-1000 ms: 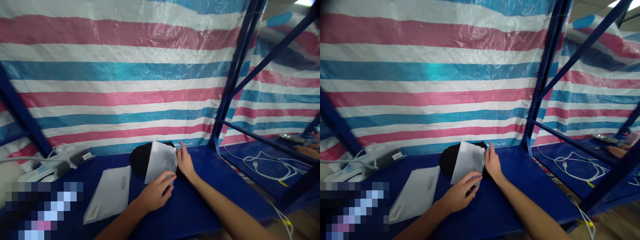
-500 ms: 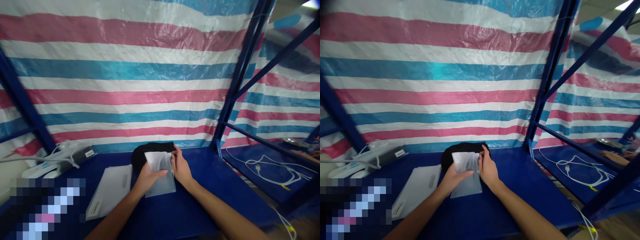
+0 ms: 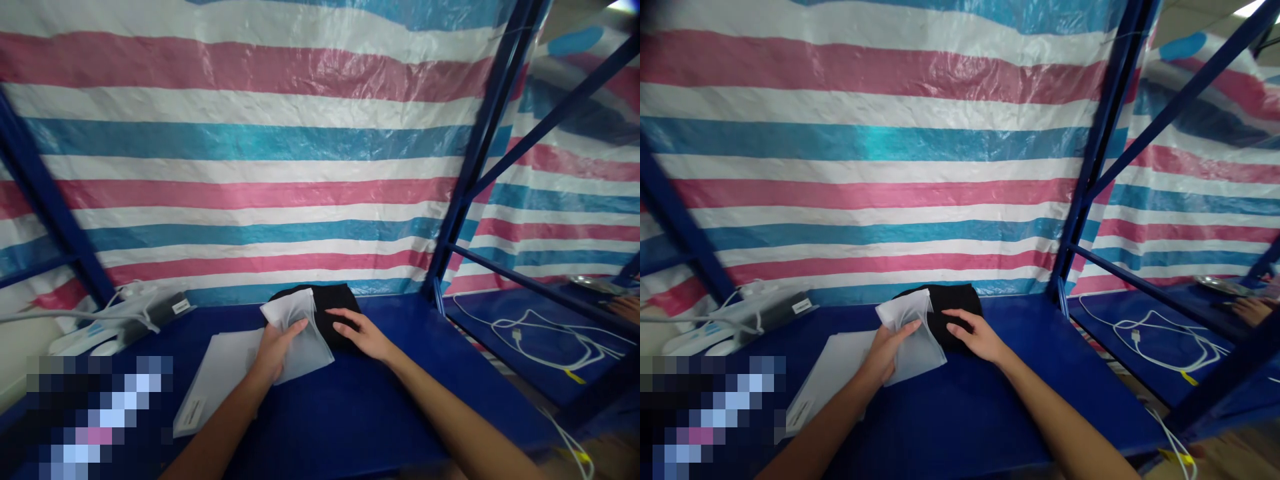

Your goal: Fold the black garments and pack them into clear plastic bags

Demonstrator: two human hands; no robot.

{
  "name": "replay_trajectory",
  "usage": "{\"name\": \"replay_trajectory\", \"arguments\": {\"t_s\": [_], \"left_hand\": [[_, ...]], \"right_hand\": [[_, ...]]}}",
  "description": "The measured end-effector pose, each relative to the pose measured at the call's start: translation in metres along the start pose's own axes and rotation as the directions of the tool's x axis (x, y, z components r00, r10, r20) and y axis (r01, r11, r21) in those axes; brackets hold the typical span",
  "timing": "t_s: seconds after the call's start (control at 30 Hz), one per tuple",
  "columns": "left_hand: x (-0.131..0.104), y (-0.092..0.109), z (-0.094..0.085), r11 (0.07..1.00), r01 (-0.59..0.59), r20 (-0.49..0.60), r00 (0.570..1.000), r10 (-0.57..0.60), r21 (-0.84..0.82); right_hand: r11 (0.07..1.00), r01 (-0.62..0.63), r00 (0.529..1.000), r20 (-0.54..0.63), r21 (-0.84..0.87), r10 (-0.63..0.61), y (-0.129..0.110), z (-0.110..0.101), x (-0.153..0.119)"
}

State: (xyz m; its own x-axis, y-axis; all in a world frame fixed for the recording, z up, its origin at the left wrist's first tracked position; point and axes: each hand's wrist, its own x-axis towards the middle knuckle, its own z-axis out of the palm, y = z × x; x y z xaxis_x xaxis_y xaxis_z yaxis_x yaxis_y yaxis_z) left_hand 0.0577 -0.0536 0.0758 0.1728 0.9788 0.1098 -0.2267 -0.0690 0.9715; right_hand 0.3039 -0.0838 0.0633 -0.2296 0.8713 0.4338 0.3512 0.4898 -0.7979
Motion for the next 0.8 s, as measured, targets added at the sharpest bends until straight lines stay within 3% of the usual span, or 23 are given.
{"name": "replay_trajectory", "arguments": {"t_s": [0.1,0.23,0.33,0.5,0.7,0.8], "left_hand": [[-0.001,0.005,-0.002,0.999,0.026,0.028,0.999,-0.025,-0.032],[-0.006,-0.002,0.005,0.991,0.113,0.066,0.992,-0.108,-0.074],[-0.009,-0.007,0.012,0.975,0.178,0.072,0.983,-0.17,-0.13],[-0.007,-0.002,0.012,0.965,0.16,-0.013,0.986,-0.166,-0.207],[-0.004,-0.001,0.001,0.966,0.161,0.042,0.987,-0.156,-0.203],[-0.004,-0.003,-0.001,0.952,0.221,0.041,0.975,-0.218,-0.21]], "right_hand": [[0.988,-0.059,0.998,-0.007,0.144,0.06,0.005,0.002,0.002],[0.953,-0.049,0.973,-0.2,0.3,0.113,0.009,0.021,0.005],[0.943,-0.008,0.965,-0.246,0.333,0.095,0.006,0.032,0.004],[0.931,0.027,0.991,-0.132,0.363,0.023,-0.003,0.04,-0.001],[0.913,0.005,1.0,-0.017,0.408,0.002,-0.003,0.046,-0.005],[0.896,-0.02,0.999,0.042,0.443,0.001,-0.004,0.046,-0.007]]}}
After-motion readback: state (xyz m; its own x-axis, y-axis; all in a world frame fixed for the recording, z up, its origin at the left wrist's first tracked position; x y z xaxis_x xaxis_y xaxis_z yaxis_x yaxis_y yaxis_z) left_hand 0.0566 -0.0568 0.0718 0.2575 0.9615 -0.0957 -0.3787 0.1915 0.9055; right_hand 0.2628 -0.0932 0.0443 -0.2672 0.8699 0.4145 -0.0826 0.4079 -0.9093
